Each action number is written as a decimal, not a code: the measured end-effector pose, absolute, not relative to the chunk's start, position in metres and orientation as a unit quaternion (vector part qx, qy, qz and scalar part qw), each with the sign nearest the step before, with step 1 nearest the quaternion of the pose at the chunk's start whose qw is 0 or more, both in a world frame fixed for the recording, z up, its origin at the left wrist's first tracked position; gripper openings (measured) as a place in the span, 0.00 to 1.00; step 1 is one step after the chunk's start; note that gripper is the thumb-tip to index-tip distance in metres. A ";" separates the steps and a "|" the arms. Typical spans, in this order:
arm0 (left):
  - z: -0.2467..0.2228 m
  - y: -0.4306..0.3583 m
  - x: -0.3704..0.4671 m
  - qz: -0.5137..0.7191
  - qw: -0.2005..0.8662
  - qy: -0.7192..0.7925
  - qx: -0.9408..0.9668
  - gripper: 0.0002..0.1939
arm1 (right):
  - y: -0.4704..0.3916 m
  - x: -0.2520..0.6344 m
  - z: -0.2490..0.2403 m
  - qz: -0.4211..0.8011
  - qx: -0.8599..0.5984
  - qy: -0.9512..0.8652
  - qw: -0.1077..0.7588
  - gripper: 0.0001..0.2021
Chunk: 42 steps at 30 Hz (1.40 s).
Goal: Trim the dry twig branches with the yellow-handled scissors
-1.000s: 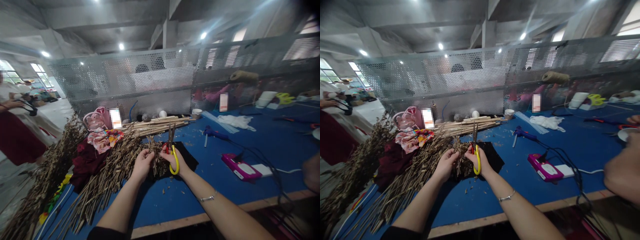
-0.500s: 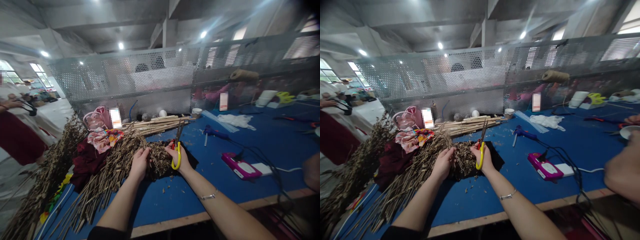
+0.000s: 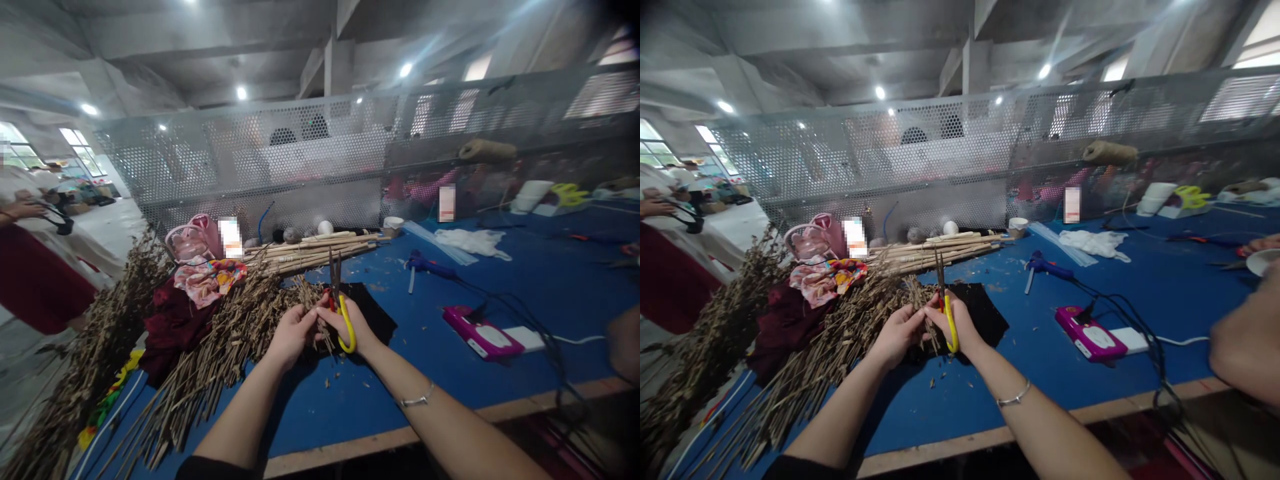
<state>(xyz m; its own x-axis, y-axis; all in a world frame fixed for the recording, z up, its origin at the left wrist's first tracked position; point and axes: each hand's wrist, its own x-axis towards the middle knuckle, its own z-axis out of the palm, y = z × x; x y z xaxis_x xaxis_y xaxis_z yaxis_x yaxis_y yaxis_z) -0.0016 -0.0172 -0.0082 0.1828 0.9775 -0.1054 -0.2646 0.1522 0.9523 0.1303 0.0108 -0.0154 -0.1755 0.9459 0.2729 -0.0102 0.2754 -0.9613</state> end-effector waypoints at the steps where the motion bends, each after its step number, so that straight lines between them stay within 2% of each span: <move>1: -0.008 -0.017 -0.001 0.488 0.624 0.422 0.440 0.18 | 0.010 0.130 -0.014 0.466 -0.388 -0.604 0.517 0.14; 7: -0.010 -0.016 -0.003 0.515 0.575 0.447 0.452 0.18 | 0.013 0.134 -0.017 0.439 -0.410 -0.592 0.538 0.13; 15: -0.006 -0.016 -0.003 0.522 0.557 0.467 0.446 0.19 | 0.005 0.132 -0.012 0.553 -0.353 -0.609 0.446 0.17; 23: -0.007 -0.015 -0.004 0.535 0.553 0.465 0.438 0.19 | 0.013 0.136 -0.021 0.497 -0.372 -0.613 0.488 0.13; 31: -0.005 -0.013 -0.006 0.549 0.551 0.465 0.423 0.25 | 0.017 0.137 -0.026 0.523 -0.381 -0.568 0.508 0.13; 37: -0.008 -0.014 -0.005 0.560 0.545 0.453 0.429 0.25 | 0.010 0.134 -0.016 0.516 -0.367 -0.632 0.447 0.13; 42: -0.008 -0.014 -0.005 0.560 0.556 0.440 0.428 0.26 | 0.006 0.131 -0.011 0.515 -0.368 -0.640 0.435 0.11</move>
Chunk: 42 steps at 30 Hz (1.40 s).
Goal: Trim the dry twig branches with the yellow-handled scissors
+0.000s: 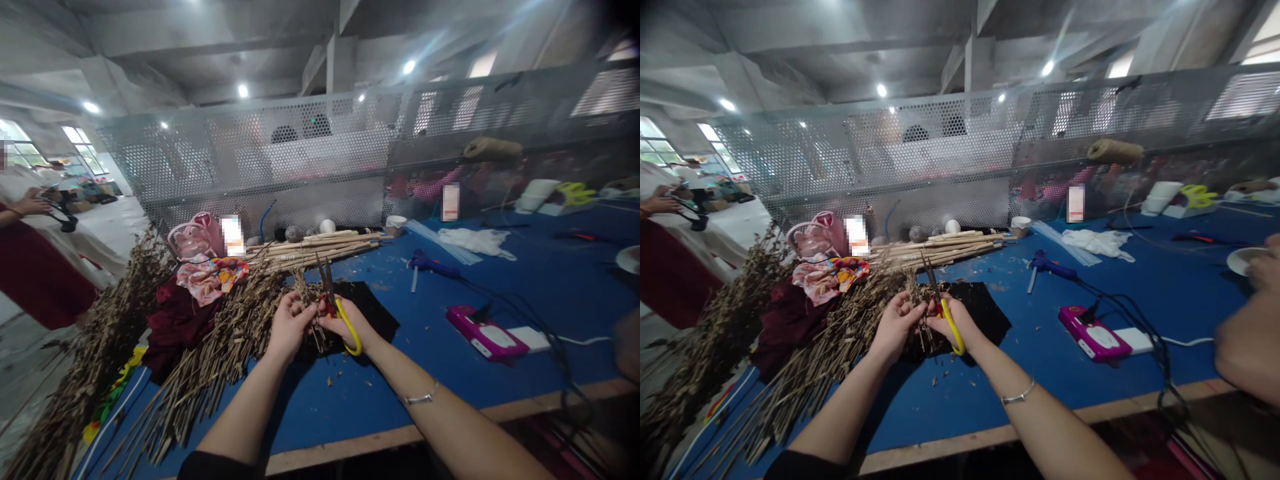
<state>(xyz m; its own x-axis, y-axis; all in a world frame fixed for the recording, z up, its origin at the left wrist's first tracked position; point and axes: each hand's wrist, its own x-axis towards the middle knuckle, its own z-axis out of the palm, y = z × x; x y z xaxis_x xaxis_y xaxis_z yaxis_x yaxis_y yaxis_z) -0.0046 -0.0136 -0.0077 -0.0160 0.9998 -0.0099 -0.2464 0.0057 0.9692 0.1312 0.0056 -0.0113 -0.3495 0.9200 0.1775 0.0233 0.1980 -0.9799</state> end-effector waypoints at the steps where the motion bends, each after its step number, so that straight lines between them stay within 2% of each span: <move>1: -0.008 -0.014 -0.005 0.559 0.562 0.436 0.426 0.26 | 0.006 0.131 -0.011 0.521 -0.366 -0.637 0.434 0.11; 6: -0.008 -0.015 -0.005 0.565 0.577 0.419 0.415 0.27 | 0.006 0.134 -0.012 0.514 -0.347 -0.648 0.443 0.11; 12: -0.005 -0.012 -0.006 0.571 0.657 0.389 0.301 0.21 | 0.008 0.135 -0.013 0.459 -0.397 -0.652 0.456 0.10; 19: -0.007 -0.012 -0.008 0.553 0.677 0.373 0.312 0.17 | 0.009 0.132 -0.014 0.468 -0.398 -0.643 0.458 0.09; 29: -0.011 -0.007 -0.008 0.612 0.587 0.427 0.314 0.21 | 0.005 0.134 -0.007 0.453 -0.384 -0.645 0.481 0.08; 34: -0.013 -0.008 -0.007 0.602 0.607 0.400 0.331 0.22 | 0.007 0.133 -0.019 0.505 -0.351 -0.632 0.471 0.08; 38: -0.015 -0.008 -0.007 0.602 0.618 0.378 0.336 0.21 | 0.011 0.130 -0.023 0.438 -0.377 -0.649 0.496 0.09; 42: -0.012 -0.011 -0.004 0.589 0.633 0.379 0.328 0.21 | 0.012 0.126 -0.022 0.446 -0.378 -0.611 0.534 0.12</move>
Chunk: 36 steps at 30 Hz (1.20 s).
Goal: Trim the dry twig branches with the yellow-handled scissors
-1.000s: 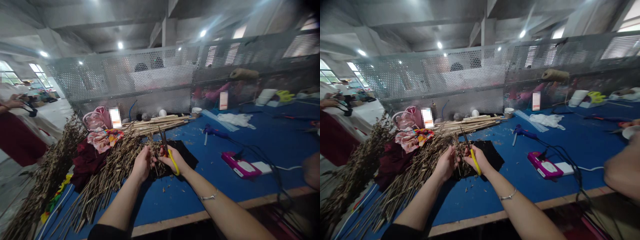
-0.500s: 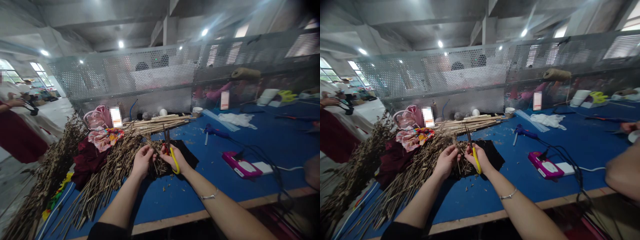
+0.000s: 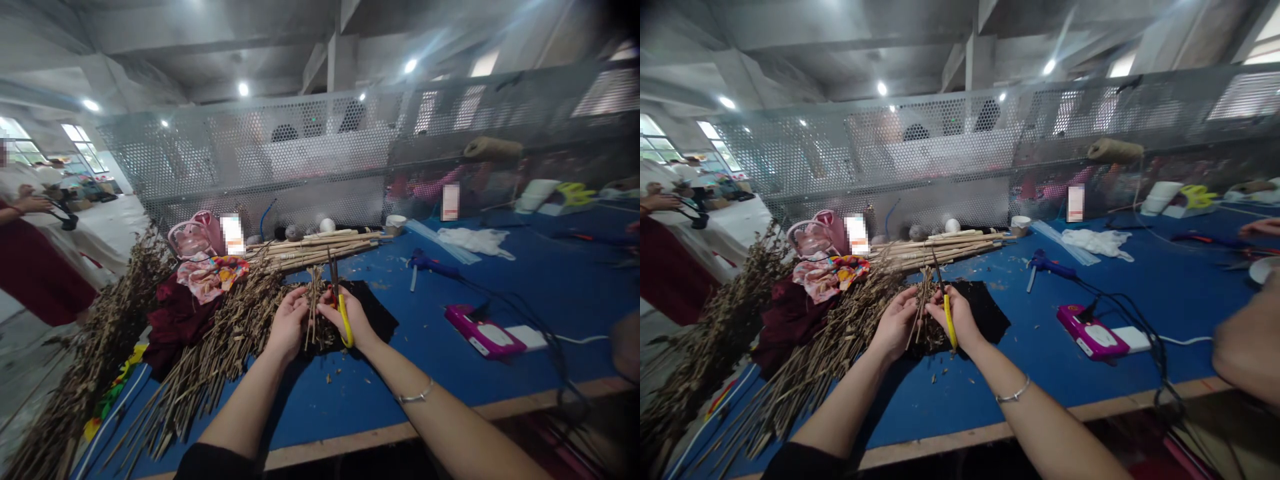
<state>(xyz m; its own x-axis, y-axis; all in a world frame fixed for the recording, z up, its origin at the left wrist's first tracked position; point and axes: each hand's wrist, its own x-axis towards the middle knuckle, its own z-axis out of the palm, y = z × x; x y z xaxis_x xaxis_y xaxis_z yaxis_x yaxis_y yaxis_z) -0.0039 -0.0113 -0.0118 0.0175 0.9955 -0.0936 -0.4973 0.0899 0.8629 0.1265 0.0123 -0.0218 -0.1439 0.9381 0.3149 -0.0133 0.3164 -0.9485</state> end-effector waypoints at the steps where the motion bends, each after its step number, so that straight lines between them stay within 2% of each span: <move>1: -0.010 -0.013 -0.003 0.582 0.639 0.386 0.323 0.20 | 0.012 0.126 -0.021 0.455 -0.376 -0.602 0.537 0.13; 3: -0.006 -0.016 0.000 0.565 0.652 0.396 0.316 0.19 | 0.011 0.125 -0.021 0.474 -0.374 -0.592 0.534 0.14; 6: -0.005 -0.019 0.002 0.547 0.649 0.401 0.346 0.22 | 0.011 0.125 -0.021 0.494 -0.372 -0.588 0.522 0.14; 10: -0.010 -0.017 0.001 0.546 0.588 0.425 0.418 0.26 | 0.012 0.129 -0.020 0.439 -0.401 -0.592 0.545 0.13; 16: -0.013 -0.013 -0.002 0.559 0.530 0.479 0.421 0.18 | 0.012 0.130 -0.014 0.430 -0.415 -0.576 0.558 0.11; 21: -0.006 -0.016 -0.003 0.518 0.562 0.508 0.397 0.16 | 0.014 0.134 -0.016 0.459 -0.405 -0.569 0.549 0.10; 27: -0.006 -0.018 -0.002 0.522 0.543 0.472 0.458 0.22 | 0.022 0.144 -0.028 0.572 -0.353 -0.537 0.509 0.09; 30: -0.010 -0.017 -0.002 0.518 0.538 0.463 0.478 0.23 | 0.022 0.143 -0.029 0.578 -0.353 -0.542 0.497 0.11; 36: -0.013 -0.014 -0.001 0.541 0.549 0.474 0.425 0.20 | 0.018 0.140 -0.026 0.563 -0.365 -0.562 0.483 0.12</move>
<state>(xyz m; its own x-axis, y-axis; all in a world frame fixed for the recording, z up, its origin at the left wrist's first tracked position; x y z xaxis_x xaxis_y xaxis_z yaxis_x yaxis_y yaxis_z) -0.0014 -0.0137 -0.0126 -0.0346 0.9976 -0.0601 -0.1917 0.0524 0.9800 0.1399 0.0176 -0.0257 -0.2666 0.9548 0.1314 -0.1331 0.0986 -0.9862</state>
